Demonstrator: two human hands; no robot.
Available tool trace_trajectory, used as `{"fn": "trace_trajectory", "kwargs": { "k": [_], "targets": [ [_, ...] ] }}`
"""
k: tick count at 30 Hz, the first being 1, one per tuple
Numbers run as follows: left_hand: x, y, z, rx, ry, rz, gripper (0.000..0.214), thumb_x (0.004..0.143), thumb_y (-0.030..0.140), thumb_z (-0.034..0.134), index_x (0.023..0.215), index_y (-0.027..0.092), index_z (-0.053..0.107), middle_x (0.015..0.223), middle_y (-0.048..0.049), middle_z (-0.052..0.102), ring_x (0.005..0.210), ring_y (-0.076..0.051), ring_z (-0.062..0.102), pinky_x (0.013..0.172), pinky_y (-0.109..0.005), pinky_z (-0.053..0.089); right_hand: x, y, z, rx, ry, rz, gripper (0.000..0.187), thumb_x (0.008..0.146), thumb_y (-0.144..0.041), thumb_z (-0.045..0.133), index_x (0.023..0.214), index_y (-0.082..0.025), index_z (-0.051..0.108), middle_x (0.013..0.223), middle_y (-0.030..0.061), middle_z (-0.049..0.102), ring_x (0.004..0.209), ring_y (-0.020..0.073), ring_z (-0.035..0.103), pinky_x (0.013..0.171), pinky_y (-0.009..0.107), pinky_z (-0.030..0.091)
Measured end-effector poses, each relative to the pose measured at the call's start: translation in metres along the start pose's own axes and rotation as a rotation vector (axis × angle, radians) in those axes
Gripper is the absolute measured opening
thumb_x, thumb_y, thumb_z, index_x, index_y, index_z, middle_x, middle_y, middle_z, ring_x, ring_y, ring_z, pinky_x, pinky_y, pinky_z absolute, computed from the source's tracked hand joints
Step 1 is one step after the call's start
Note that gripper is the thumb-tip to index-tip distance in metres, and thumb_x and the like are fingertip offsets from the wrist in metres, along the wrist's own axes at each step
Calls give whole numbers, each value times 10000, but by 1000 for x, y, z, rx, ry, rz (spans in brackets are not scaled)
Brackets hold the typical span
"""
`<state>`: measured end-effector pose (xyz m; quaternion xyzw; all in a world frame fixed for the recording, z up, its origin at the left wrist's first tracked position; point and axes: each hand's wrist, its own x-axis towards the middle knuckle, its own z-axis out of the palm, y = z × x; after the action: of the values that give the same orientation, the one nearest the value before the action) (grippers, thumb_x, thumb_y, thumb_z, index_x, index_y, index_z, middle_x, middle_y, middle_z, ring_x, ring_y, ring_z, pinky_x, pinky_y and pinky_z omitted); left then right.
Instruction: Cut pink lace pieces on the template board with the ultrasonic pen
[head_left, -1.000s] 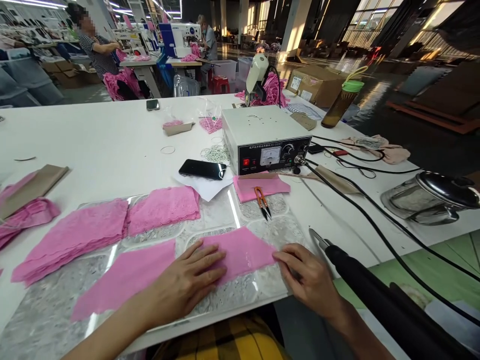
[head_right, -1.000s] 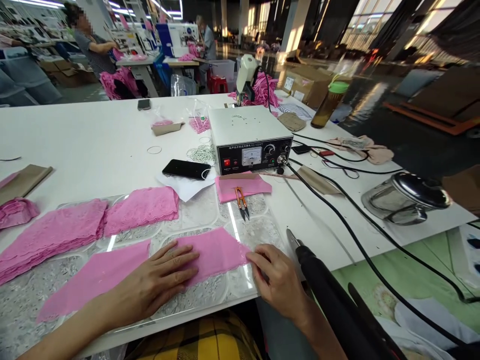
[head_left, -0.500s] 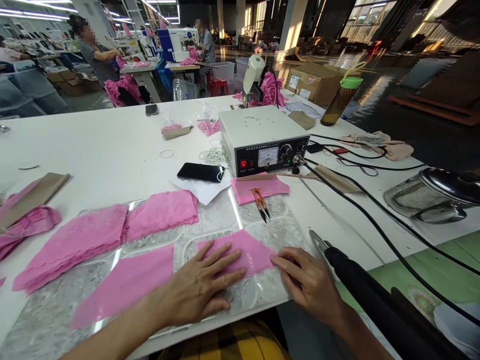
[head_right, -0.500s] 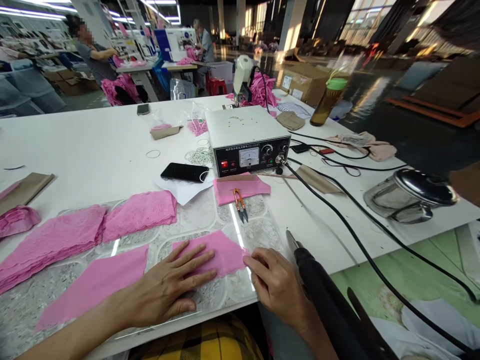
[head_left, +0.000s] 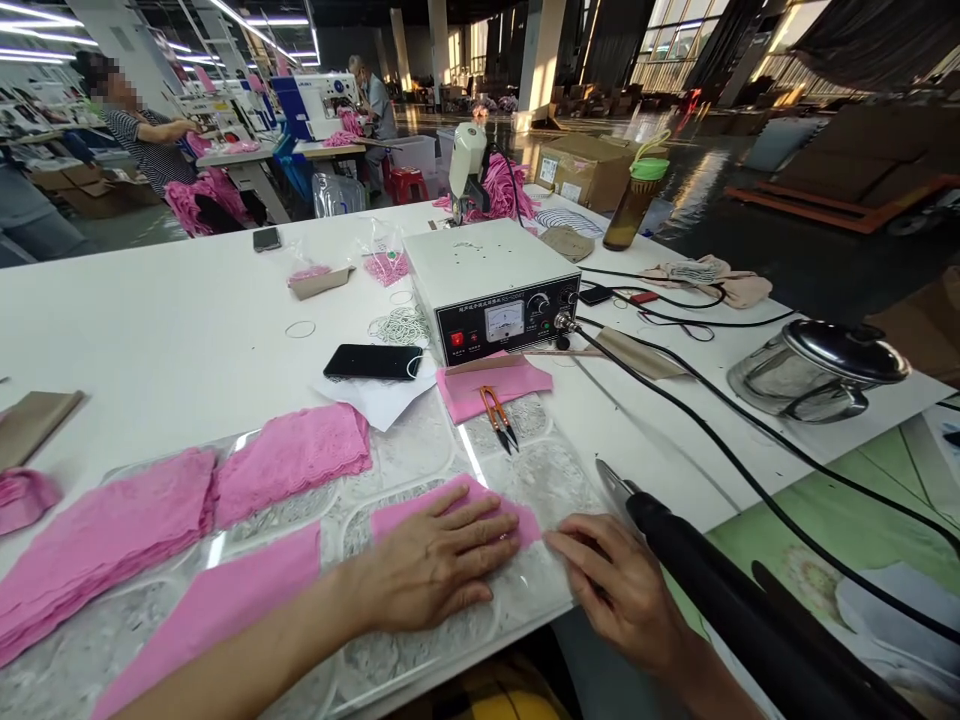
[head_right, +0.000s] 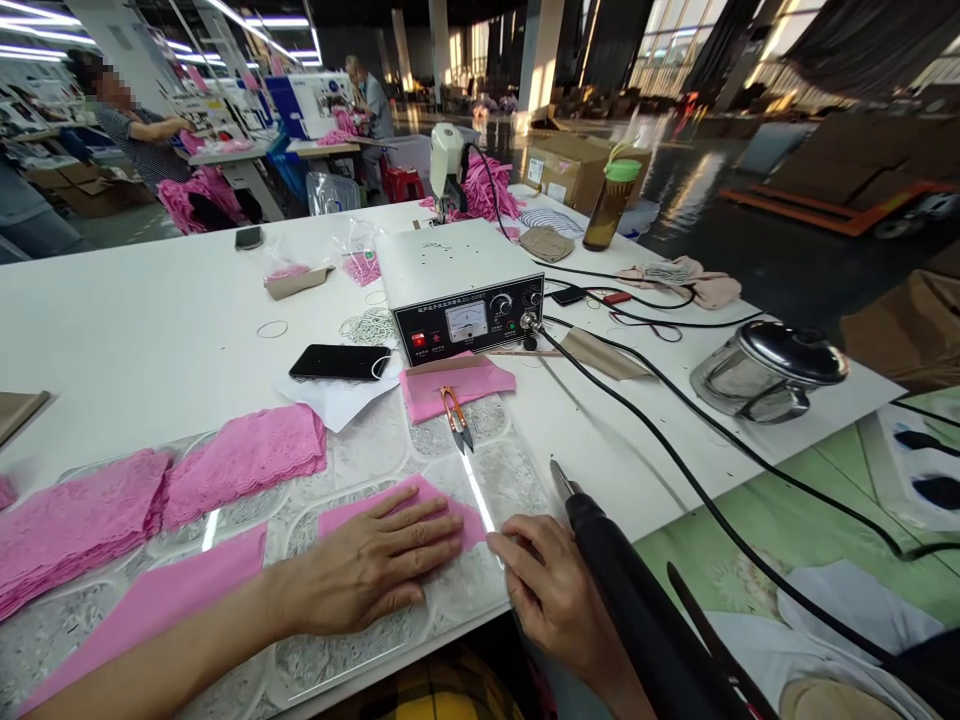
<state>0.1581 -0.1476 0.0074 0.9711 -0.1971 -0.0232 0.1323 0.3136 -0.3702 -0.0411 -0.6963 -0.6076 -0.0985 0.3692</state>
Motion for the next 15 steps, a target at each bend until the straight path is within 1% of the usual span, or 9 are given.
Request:
{"fn": "trace_trajectory", "kwargs": {
  "k": [2, 6, 11, 15],
  "targets": [
    [1, -2, 3, 10, -20, -8, 522, 1039, 423, 411, 1494, 169, 384, 1550, -92, 379, 1456, -277, 321, 1243, -478, 121, 0, 1, 0, -29, -50, -4, 419, 870, -47, 507, 1222, -249, 611, 1005, 64, 671, 900, 176, 661, 773, 336, 577],
    [0, -2, 8, 22, 9, -24, 559, 1035, 479, 391, 1502, 173, 365, 1555, -97, 369, 1465, -281, 303, 1244, -485, 90, -2, 4, 1, -61, -106, 6, 467, 878, -56, 502, 1302, -239, 568, 1042, 77, 673, 936, 183, 656, 800, 346, 570],
    [-2, -2, 14, 54, 21, -28, 592, 1027, 508, 389, 1508, 165, 353, 1559, -98, 365, 1467, -283, 297, 1246, -477, 37, -1, 3, 2, -57, -86, 9, 474, 872, -50, 503, 1301, -236, 579, 1034, 76, 679, 913, 179, 656, 782, 338, 565],
    [-3, -2, 17, 92, 36, -17, 590, 1035, 507, 365, 1511, 159, 345, 1567, -94, 353, 1467, -285, 298, 1241, -492, 28, 4, 0, 2, -43, -44, 15, 425, 870, -44, 499, 1236, -219, 627, 1014, 74, 685, 892, 176, 662, 762, 330, 573]
  ]
}}
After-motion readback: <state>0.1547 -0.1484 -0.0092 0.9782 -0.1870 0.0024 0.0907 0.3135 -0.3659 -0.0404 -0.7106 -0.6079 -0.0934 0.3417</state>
